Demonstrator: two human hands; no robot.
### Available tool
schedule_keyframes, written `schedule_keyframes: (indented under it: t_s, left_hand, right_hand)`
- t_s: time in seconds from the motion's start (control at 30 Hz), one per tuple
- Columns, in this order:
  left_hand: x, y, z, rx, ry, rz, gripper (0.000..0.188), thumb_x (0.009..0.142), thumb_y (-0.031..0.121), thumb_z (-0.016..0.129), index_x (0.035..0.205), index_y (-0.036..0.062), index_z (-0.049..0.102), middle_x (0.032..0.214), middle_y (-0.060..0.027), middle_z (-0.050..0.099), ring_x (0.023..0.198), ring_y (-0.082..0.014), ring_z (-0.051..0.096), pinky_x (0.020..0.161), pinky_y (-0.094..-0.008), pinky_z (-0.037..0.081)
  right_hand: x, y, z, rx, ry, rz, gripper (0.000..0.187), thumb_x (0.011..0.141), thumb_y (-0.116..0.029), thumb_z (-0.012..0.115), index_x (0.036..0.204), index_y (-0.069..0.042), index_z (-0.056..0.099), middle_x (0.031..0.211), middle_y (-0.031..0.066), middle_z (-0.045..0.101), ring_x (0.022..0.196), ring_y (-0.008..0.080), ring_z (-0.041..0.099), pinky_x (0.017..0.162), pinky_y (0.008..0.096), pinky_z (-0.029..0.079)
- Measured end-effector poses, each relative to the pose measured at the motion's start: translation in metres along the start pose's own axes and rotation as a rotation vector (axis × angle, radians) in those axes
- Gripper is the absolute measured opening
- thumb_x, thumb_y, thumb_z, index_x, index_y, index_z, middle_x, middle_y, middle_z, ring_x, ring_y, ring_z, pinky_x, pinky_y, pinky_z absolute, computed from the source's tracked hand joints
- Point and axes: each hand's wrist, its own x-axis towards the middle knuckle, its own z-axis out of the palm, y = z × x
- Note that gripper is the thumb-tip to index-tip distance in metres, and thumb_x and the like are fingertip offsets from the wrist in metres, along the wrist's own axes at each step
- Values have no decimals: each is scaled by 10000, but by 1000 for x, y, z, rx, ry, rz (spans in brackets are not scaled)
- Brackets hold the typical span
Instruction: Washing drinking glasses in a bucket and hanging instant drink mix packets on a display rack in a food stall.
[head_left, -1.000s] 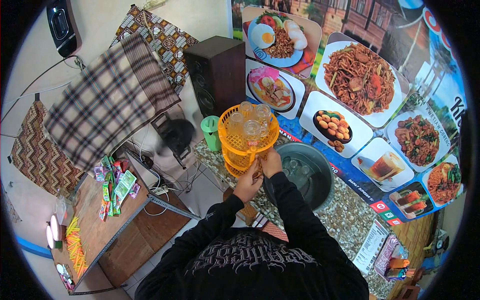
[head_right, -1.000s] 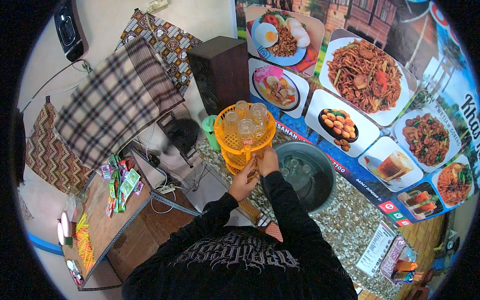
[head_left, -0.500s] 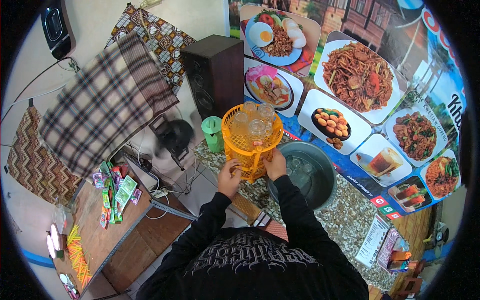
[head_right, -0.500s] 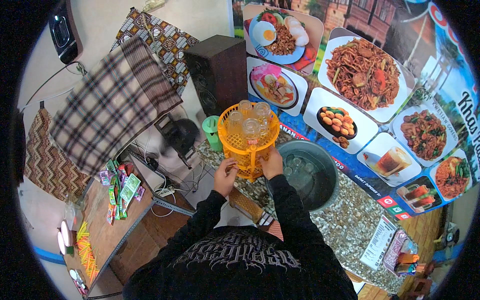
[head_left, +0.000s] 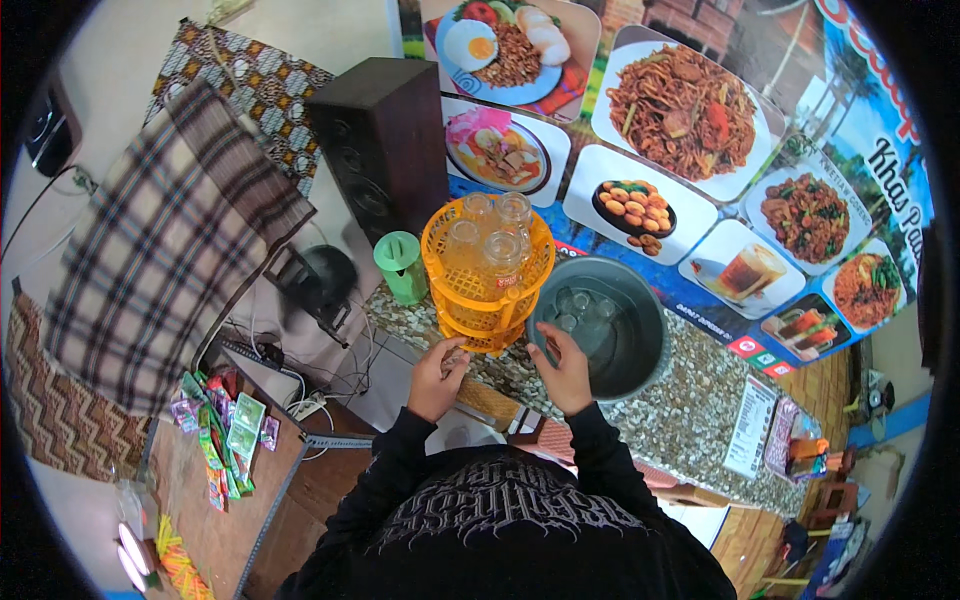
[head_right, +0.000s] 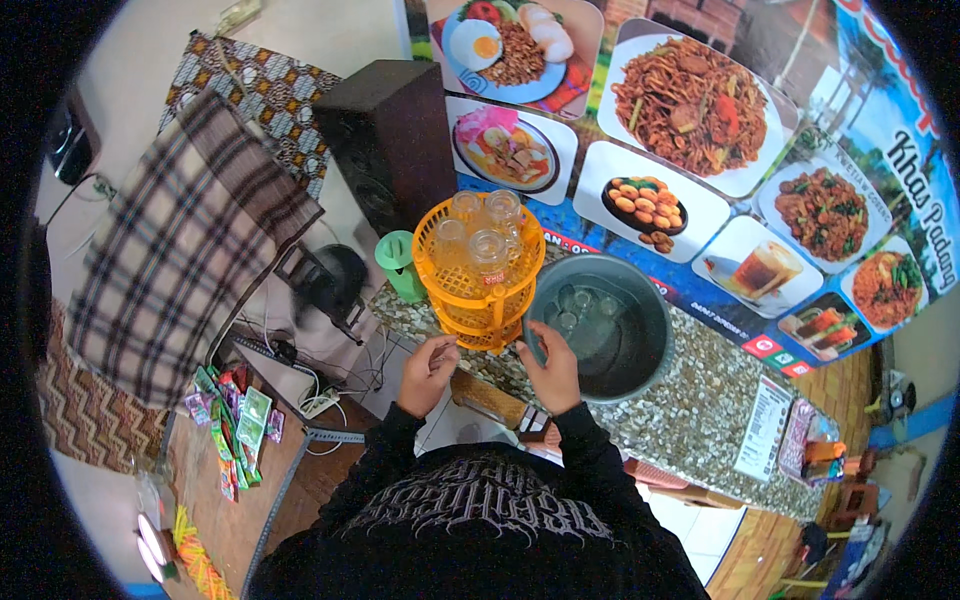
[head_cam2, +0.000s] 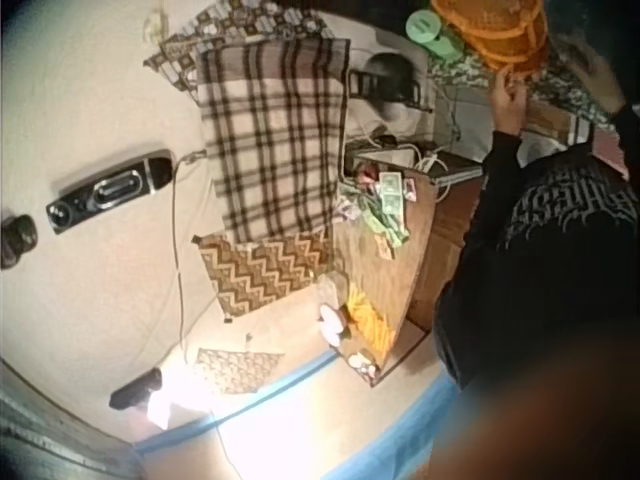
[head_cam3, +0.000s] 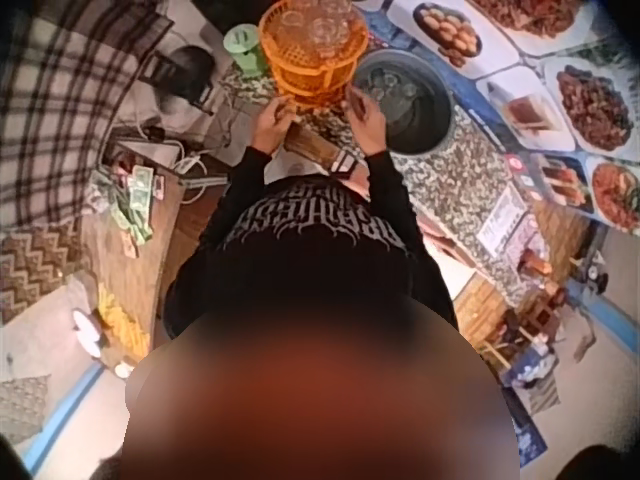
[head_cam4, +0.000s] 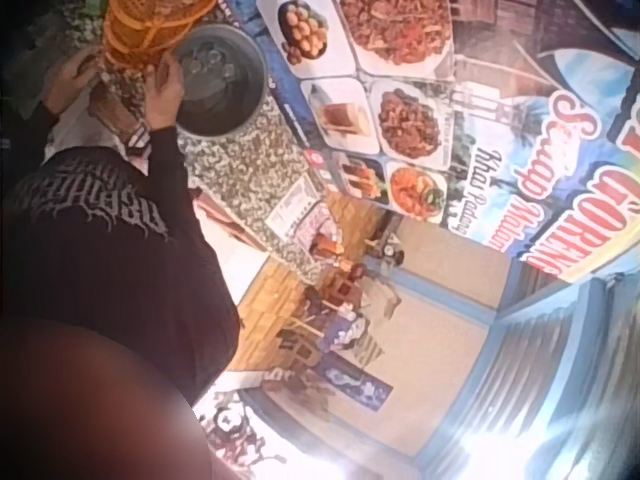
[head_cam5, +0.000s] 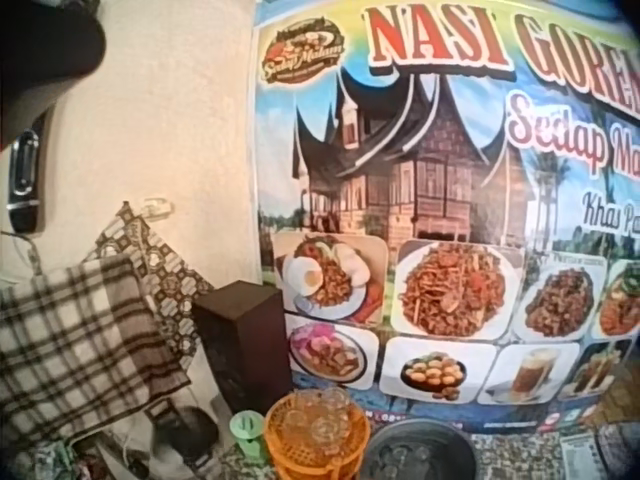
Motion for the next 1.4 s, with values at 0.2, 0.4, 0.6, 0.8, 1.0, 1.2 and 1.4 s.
schedule_keyframes:
  t_s: [0.2,0.4,0.6,0.8,1.0,1.2,1.4]
  left_hand:
    - [1,17,-16,107,-185,105,357,1027,139,711,1338,-27,655,1223,-198,737,1158,-257,736,928,-377,599]
    - [10,9,0,-50,-359,70,357,1029,150,719,1343,-9,661,1261,-186,728,1160,-270,731,951,-381,597]
    - [10,11,33,-81,-476,24,325,1041,125,701,1326,-26,658,1276,-176,723,1178,-259,727,973,-371,597]
    - [5,23,72,-91,-504,45,316,1045,81,686,1342,-20,644,1299,-182,716,1216,-252,712,1016,-370,585]
    - [8,8,130,-349,-395,-67,413,1081,46,615,1478,-16,519,1470,-159,618,1412,-253,581,1161,-362,477]
    - [51,-42,202,-284,-219,-53,456,1118,104,567,1551,10,463,1571,-180,516,1502,-272,473,1223,-391,398]
    - [97,-100,251,116,-8,-266,479,1091,133,518,1547,-4,470,1560,-242,520,1454,-374,505,1175,-440,429]
  right_hand:
    - [-44,-43,-15,-186,-9,-27,420,1005,-117,749,1387,14,633,1438,192,642,1331,293,638,1104,388,514]
    - [-67,-64,-7,-181,153,49,432,969,-124,773,1358,14,646,1377,242,671,1307,416,641,1075,451,514]
    - [-91,-65,-20,-210,251,101,442,960,-123,781,1368,-13,652,1420,216,659,1284,392,653,1034,432,535]
    - [-101,-46,-62,-181,237,132,429,987,-97,759,1387,-6,632,1455,194,630,1336,334,626,1074,419,535]
    - [-72,8,-89,6,214,112,451,982,-130,781,1389,-10,629,1341,180,678,1243,288,689,1051,399,555]
    - [4,89,-92,-14,74,137,585,935,-165,837,1434,-6,576,1336,186,679,1228,287,695,1021,397,570]
    - [56,149,-68,-204,-20,176,673,869,-218,881,1424,-4,567,1336,253,670,1232,410,670,1004,489,552]
